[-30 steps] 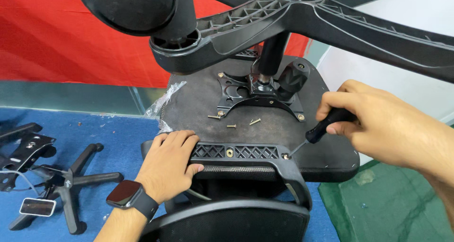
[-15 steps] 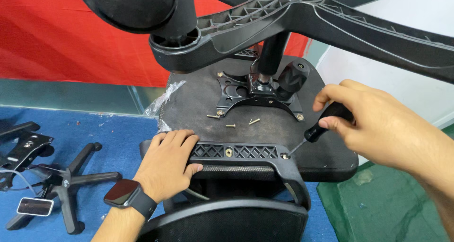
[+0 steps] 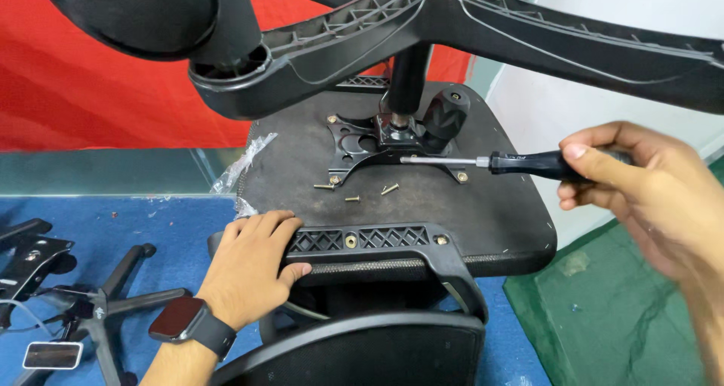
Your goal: The person uses a screwdriver to tighten screws on the underside of an office chair seat, securing the central gas lift and the seat frame. The person systematically works through multiple fasteners to attach the components.
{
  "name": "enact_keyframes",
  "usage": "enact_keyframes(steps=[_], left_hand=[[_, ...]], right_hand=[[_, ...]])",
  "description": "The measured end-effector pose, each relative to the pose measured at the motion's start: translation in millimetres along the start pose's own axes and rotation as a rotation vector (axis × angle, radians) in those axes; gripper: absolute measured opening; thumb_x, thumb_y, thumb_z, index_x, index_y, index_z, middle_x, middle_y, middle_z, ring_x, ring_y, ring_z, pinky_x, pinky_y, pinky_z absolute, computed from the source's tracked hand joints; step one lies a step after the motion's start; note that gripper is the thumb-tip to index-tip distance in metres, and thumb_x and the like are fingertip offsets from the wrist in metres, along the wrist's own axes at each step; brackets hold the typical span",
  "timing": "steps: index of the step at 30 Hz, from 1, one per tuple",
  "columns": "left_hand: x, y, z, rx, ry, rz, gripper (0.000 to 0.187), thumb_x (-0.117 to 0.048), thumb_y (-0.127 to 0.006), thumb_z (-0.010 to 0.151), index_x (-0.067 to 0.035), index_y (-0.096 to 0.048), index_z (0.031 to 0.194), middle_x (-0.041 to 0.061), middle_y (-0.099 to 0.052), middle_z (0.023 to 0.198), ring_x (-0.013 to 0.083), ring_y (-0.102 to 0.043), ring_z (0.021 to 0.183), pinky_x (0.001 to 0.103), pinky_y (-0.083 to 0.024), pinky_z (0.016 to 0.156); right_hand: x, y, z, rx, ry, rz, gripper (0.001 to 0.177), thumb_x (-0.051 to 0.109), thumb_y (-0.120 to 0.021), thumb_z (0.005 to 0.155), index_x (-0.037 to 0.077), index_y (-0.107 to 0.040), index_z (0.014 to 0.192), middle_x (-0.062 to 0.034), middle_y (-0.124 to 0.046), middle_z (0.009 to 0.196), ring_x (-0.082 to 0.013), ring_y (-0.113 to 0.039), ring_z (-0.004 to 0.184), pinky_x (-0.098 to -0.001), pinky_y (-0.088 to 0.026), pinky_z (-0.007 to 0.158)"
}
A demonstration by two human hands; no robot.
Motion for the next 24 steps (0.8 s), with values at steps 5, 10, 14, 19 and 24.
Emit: enact_keyframes(steps=[5, 10, 14, 19, 24], left_hand=[[4, 0, -3, -0.055, 0.022, 0.002, 0.068, -0.039, -0.078, 0.075, -0.008, -0.061, 0.132, 0.010, -0.058, 0.135, 0.0305, -0.048, 0.128, 0.049, -0.029, 0.109], [10, 1, -19, -0.216, 0.233, 0.054, 0.092, -0.052, -0.087, 0.062, -0.001, -0.057, 0.132, 0.014, -0.056, 0.134, 0.0309, -0.045, 0.131, 0.054, -0.029, 0.107], [15, -4, -26, -0.301, 0.312, -0.010, 0.106, -0.050, -0.093, 0.057, 0.007, -0.050, 0.135, 0.024, -0.047, 0.141, 0.0420, -0.041, 0.132, 0.052, -0.035, 0.108], [14, -7, -33, -0.370, 0.322, -0.093, 0.113, -0.046, -0.097, 0.058, 0.014, -0.043, 0.138, 0.032, -0.041, 0.144, 0.0488, -0.039, 0.136, 0.052, -0.035, 0.112], [-5, 0, -32, -0.383, 0.337, 0.057, 0.103, -0.038, -0.096, 0.059, 0.012, -0.047, 0.135, 0.031, -0.042, 0.143, 0.0464, -0.039, 0.134, 0.055, -0.030, 0.112]], right_hand=[[-54, -20, -15, 0.136, -0.306, 0.452, 0.031, 0.012, -0.064, 0.096, -0.009, -0.060, 0.119, -0.0140, -0.067, 0.099, -0.0264, -0.070, 0.086, -0.0412, -0.060, 0.083], [-83, -52, -35, 0.383, -0.468, 0.766, 0.047, 0.005, -0.062, 0.089, -0.014, -0.057, 0.132, -0.0159, -0.068, 0.101, -0.0241, -0.069, 0.095, -0.0365, -0.057, 0.089], [-87, -65, -38, 0.588, -0.442, 0.778, 0.054, 0.002, -0.063, 0.089, -0.019, -0.054, 0.138, -0.0187, -0.065, 0.103, -0.0241, -0.066, 0.094, -0.0360, -0.053, 0.089], [-95, -68, -31, 0.626, -0.457, 0.792, 0.040, 0.006, -0.058, 0.087, -0.017, -0.053, 0.120, -0.0166, -0.065, 0.100, -0.0197, -0.060, 0.082, -0.0345, -0.051, 0.075], [-102, -59, -21, 0.474, -0.384, 0.355, 0.031, 0.007, -0.060, 0.098, -0.004, -0.055, 0.126, -0.0141, -0.065, 0.095, -0.0166, -0.054, 0.072, -0.0310, -0.043, 0.056]])
Point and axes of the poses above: each hand's wrist, its own z-axis towards the middle knuckle, its own y-axis out of the back of the hand, x = y × z, the point moved 4 cm from there along z, towards the middle knuckle
